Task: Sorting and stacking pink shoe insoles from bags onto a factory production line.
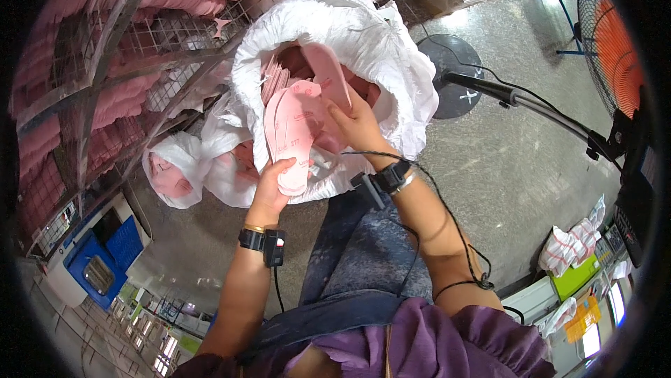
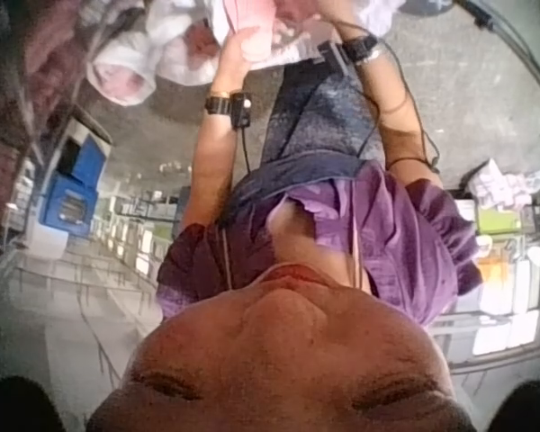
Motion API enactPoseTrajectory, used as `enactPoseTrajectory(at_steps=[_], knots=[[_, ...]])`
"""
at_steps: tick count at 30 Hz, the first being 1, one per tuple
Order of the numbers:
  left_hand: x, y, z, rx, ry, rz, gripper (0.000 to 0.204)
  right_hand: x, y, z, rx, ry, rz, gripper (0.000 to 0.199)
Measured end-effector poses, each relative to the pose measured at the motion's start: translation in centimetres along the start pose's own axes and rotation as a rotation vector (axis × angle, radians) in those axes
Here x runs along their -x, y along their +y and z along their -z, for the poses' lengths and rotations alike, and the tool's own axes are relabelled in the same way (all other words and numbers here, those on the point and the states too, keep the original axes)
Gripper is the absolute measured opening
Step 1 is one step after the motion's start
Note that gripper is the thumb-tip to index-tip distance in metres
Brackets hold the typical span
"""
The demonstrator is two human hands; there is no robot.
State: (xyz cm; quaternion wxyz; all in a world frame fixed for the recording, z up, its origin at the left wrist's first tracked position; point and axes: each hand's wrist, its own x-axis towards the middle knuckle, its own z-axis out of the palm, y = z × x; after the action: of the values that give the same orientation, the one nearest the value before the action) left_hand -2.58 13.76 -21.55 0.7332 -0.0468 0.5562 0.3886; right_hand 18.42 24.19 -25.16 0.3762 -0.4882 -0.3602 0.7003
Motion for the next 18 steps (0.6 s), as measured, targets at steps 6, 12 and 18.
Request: enactPoseTrajectory(at_steps=[6, 12, 18], knots=[[0.6, 1.0, 1.6, 0.192, -0.054, 0.127, 0.043, -1.3, -5.0, -0.1, 0.882, -0.386, 0.652, 0.045], [0.6, 2.1, 2.4, 0.087, -0.165, 0.250, 0.066, -2.8, -4.8, 0.2, 1.159, -0.726, 0.868, 0.046], [0.8, 2.3, 2.6, 0.111, -0.189, 0.244, 0.062, -2.7, -4.2, -1.1, 1.181, -0.781, 0.978, 0.041]])
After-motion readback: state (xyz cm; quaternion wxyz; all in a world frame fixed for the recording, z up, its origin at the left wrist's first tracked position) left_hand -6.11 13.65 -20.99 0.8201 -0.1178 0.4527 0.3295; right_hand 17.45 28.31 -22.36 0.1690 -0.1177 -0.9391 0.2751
